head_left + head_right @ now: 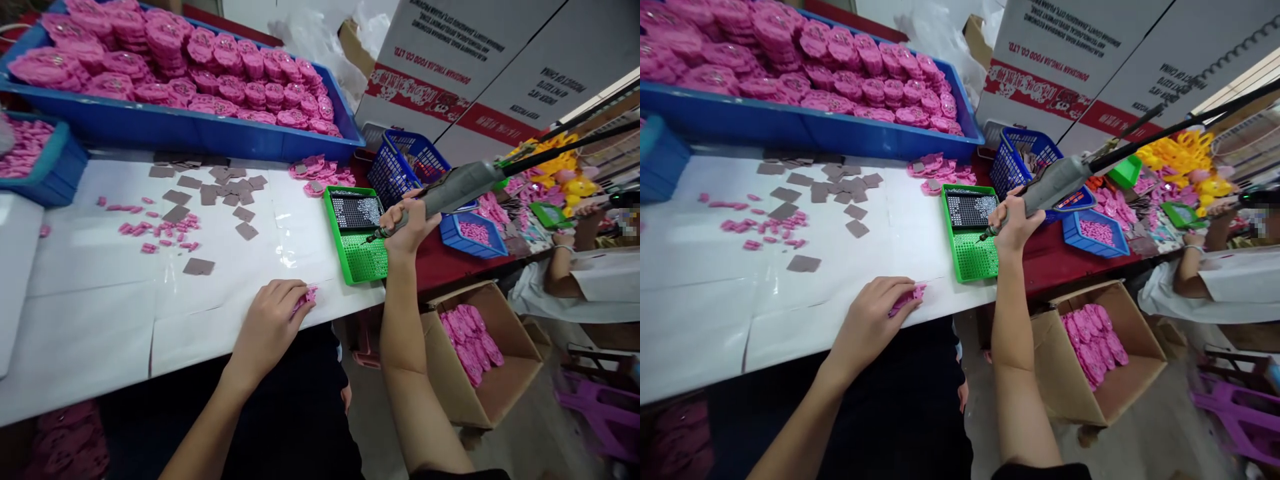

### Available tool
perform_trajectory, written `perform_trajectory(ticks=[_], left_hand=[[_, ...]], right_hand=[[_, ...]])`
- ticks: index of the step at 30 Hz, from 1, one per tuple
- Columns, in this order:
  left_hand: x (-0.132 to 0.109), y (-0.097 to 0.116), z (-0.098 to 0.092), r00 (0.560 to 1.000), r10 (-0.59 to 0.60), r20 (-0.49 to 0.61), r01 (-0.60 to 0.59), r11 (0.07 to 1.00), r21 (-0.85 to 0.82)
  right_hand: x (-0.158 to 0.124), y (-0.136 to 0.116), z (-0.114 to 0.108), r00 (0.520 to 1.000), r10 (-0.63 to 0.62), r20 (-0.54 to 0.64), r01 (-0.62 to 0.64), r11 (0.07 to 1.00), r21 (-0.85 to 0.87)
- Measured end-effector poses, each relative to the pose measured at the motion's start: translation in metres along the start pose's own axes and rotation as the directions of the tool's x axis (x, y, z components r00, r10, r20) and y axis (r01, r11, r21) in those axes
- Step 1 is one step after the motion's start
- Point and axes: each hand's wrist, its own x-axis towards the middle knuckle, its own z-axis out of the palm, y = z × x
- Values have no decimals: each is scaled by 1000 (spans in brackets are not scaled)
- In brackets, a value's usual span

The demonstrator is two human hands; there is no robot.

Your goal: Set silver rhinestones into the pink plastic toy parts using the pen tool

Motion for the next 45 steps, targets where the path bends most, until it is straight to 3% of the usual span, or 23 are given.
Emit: perform_trajectory(ticks=[13,18,20,23,26,28,34,41,45], left_hand=[[0,1,-2,1000,-2,13,2,1000,0],[1,1,-1,1000,14,-24,-14,1000,-7],[1,0,-1,999,13,-34,-14,1000,-26],[2,-1,-2,999,3,-40,-5,999,-44],[3,-2,-2,999,0,-41,-2,999,-42],[3,-3,-1,999,5,-45,-7,999,-39],[4,-5,1,999,12,-46,-14,999,-43],[6,-3,0,999,3,-39,-4,999,-32],[6,-3,-1,1000,2,-24,-2,1000,-22]], right_hand=[[0,6,0,1000,17,5,-17,997,-69],[-10,-13,2,998,-27,-54,24,998,-53],[-29,-30,7,1000,-28,-3,28,999,-17],[-71,-58,19,976,-26,218,15,998,55],[-110,-70,31,898,62,436,-97,994,59],[-125,-67,37,852,126,508,-181,982,60],[-132,-46,42,824,172,540,-267,958,102],[-135,-41,43,772,228,593,-314,948,44],[-135,-38,49,781,232,580,-314,948,44]])
